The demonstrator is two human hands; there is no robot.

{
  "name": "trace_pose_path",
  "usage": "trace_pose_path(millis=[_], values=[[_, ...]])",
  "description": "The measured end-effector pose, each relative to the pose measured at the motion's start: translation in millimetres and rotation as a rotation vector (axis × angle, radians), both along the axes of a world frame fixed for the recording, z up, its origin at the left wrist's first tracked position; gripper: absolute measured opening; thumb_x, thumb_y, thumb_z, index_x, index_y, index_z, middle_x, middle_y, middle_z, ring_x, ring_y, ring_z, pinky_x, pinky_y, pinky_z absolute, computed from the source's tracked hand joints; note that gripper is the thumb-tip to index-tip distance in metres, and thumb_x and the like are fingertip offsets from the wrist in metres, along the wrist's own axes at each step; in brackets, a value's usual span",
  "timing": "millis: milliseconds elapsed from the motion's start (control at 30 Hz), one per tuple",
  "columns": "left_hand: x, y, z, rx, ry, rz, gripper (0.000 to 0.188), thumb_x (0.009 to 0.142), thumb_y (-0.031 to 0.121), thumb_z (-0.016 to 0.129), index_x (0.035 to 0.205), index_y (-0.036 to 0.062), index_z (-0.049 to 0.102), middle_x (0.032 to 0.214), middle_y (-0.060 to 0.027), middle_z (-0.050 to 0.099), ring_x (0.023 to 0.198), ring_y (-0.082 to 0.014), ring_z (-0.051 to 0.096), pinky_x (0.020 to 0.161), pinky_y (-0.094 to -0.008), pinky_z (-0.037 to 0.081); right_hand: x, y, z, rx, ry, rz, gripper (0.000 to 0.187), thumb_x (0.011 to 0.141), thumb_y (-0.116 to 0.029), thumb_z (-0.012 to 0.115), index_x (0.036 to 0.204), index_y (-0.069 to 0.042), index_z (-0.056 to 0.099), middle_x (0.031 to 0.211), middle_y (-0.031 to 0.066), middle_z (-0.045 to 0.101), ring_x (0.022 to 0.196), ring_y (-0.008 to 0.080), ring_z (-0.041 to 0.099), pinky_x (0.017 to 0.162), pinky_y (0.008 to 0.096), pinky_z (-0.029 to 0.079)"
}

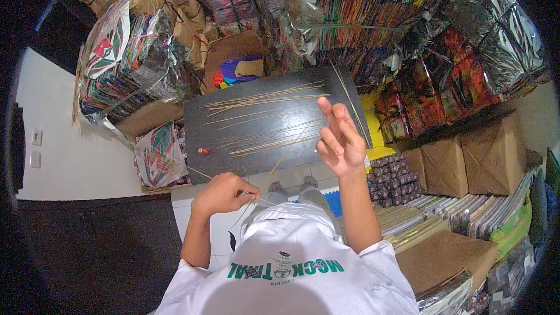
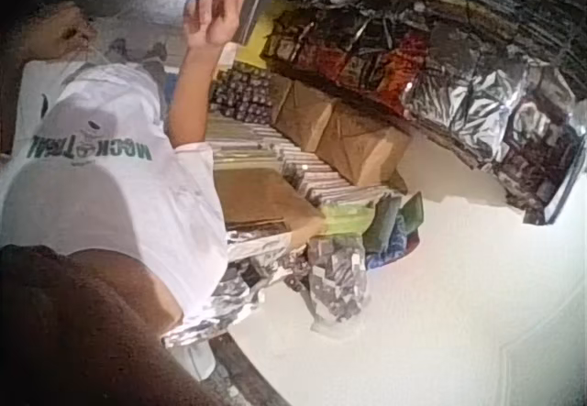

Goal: The person stands at a workbench and repeatedly picks up thin wooden sticks. They align the sticks in their hands, sometimes crossing them to form a frame-like structure, and then place them back onto the table. The process involves handling the sticks one by one or in small groups to arrange them on the surface.

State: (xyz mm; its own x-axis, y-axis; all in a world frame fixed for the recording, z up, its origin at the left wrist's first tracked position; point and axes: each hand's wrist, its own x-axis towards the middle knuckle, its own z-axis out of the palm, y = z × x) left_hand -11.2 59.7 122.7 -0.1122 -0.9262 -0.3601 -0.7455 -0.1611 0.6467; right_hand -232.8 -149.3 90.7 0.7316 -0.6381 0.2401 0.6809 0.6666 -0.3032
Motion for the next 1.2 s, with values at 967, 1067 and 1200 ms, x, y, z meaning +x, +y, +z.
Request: trace_pose_path(millis=[967, 1067, 1200], values=[[59, -1, 7, 0.024, 0.41, -0.016, 0.014, 0.087, 0.012, 0.07, 0.097, 0.0022, 0.074, 0.08, -0.0052, 0.073, 0.072, -0.0082, 0.063, 0.068, -0.0279, 0.049, -43, 39, -37, -0.151, 0.902, 0.098, 0.026, 0.098, -0.019, 0.06, 0.122, -0.01, 0.061, 0.07, -0.0095, 0.035, 0.055, 0.0009, 0.029, 0.045, 0.0195, 0.021], [68, 0, 9, 0.0, 0.445, 0.034, 0.012, 0.087, 0.008, 0.069, 0.095, 0.0007, 0.073, 0.079, -0.0047, 0.072, 0.071, -0.0092, 0.061, 0.066, -0.0277, 0.048, -62, 36, -44, -0.387, 1.201, 0.036, 0.024, 0.095, -0.021, 0.064, 0.116, -0.01, 0.066, 0.074, -0.0094, 0.044, 0.055, -0.0001, 0.031, 0.046, 0.0194, 0.023], [76, -9, 27, -0.013, 0.434, 0.064, 0.013, 0.087, 0.008, 0.069, 0.097, 0.0002, 0.073, 0.079, -0.0031, 0.072, 0.071, -0.0065, 0.057, 0.065, -0.0258, 0.047, -86, 31, -50, -0.427, 1.384, 0.054, 0.019, 0.091, -0.023, 0.069, 0.103, -0.009, 0.073, 0.073, -0.0076, 0.053, 0.055, -0.0007, 0.035, 0.046, 0.0196, 0.025]])
